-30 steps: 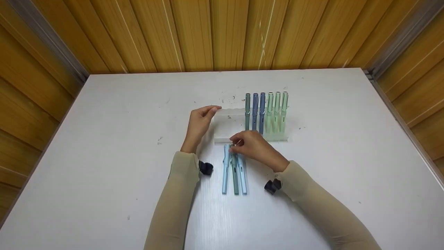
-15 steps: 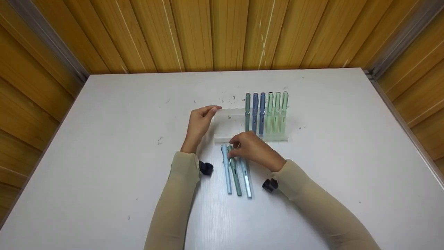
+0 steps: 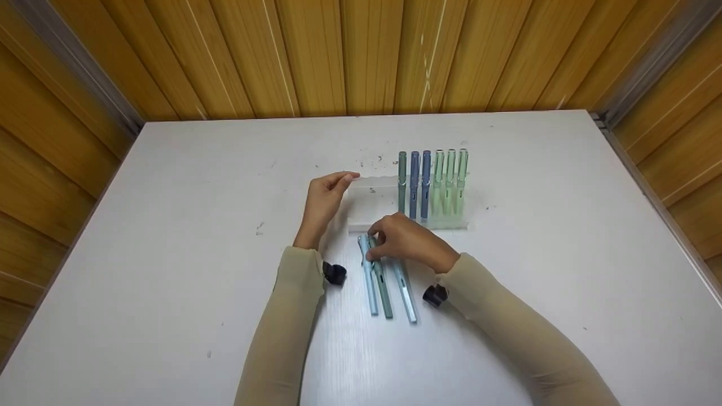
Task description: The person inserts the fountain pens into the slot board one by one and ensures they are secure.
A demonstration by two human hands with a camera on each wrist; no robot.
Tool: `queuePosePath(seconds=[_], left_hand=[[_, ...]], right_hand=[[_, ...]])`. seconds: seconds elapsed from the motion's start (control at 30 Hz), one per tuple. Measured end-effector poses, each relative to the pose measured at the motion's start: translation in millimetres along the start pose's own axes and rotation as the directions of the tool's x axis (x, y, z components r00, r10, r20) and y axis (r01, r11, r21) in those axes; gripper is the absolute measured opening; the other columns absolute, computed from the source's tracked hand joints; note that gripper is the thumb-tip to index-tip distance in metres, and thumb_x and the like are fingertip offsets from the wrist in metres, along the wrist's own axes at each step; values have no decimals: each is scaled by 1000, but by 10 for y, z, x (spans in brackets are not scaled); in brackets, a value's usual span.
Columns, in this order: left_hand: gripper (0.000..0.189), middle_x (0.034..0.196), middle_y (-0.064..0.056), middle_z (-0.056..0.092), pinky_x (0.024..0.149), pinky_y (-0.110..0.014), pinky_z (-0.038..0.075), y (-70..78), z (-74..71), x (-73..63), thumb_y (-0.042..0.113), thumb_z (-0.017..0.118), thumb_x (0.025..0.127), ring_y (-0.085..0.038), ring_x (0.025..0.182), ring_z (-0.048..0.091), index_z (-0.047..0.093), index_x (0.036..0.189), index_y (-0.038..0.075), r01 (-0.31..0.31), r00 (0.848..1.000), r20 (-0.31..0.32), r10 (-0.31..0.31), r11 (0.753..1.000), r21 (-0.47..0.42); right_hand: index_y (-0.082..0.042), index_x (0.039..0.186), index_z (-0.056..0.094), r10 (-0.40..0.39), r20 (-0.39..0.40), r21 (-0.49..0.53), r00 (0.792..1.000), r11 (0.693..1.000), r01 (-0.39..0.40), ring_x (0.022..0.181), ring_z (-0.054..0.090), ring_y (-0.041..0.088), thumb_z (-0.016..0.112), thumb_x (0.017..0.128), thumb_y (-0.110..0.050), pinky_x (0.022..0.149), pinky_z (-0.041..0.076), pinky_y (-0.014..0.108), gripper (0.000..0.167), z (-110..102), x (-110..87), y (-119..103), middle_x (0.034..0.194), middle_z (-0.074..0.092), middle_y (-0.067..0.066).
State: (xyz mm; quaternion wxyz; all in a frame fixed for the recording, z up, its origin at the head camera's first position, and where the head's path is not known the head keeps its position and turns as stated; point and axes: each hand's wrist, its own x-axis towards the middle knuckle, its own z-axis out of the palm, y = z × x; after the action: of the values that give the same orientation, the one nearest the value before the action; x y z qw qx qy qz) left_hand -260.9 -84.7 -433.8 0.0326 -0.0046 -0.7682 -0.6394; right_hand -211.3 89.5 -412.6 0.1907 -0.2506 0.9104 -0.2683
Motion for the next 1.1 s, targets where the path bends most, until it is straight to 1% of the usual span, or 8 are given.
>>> queuePosePath(seconds=[0.17,0.27,0.37,0.5,0.57,0.77,0.93,1.1], left_hand=[[25,121,-11,68,103,-38,44,-10,2,8,21,60,96,-21,120,58,72,109,5,0,1000,-1,0,1000,4],[25,121,-11,68,103,-38,44,-7,1,6,21,60,96,-21,120,59,72,109,5,1,1000,-3,-1,1000,4],[25,121,-10,68,103,-38,44,-1,-3,3,21,59,96,-20,120,58,72,109,5,-6,1000,-4,6,1000,1],[25,121,-10,68,103,-39,44,-4,-7,4,21,59,96,-21,120,58,72,109,5,-13,1000,3,13,1000,-3],[26,122,-10,67,104,-39,44,-10,-9,5,22,59,96,-21,121,58,72,110,5,-13,1000,9,13,1000,-4],[27,123,-10,67,106,-40,43,-21,-10,-2,25,59,97,-21,123,57,72,110,5,-21,1000,19,21,1000,-8],[27,121,-11,68,105,-40,43,-14,-4,-4,24,59,96,-22,121,58,72,110,5,-25,1000,7,25,1000,3],[27,120,-11,68,105,-40,43,-12,-3,3,24,59,96,-22,120,58,72,109,5,-19,1000,6,19,1000,7]], right_hand=[[-1,108,71,11,6,2,1000,1000,-11,68,51,11,82,76,-25,65,42,24,41,7,12,-1,73,65,2],[-1,108,72,5,13,1,1000,1000,-5,68,51,12,82,76,-23,65,42,24,40,0,19,4,73,65,3],[-2,107,72,4,30,6,1000,1000,-4,69,53,12,82,76,-22,66,44,25,38,-20,26,10,77,67,4],[-4,107,72,26,62,17,998,999,-27,72,57,12,82,77,-20,68,47,25,35,-46,36,22,84,70,6],[-4,106,72,34,72,25,997,999,-36,72,57,12,81,78,-19,68,47,25,34,-54,38,33,85,70,7],[-5,105,72,55,62,108,997,992,-62,66,57,9,79,77,-15,62,46,23,31,-60,37,92,81,69,5],[-5,106,72,33,39,190,999,981,-40,65,56,8,78,78,-14,61,46,22,30,-88,25,155,79,69,4],[-6,106,72,6,12,243,1000,970,-8,66,57,7,76,79,-14,63,46,23,29,-106,10,205,78,69,3]])
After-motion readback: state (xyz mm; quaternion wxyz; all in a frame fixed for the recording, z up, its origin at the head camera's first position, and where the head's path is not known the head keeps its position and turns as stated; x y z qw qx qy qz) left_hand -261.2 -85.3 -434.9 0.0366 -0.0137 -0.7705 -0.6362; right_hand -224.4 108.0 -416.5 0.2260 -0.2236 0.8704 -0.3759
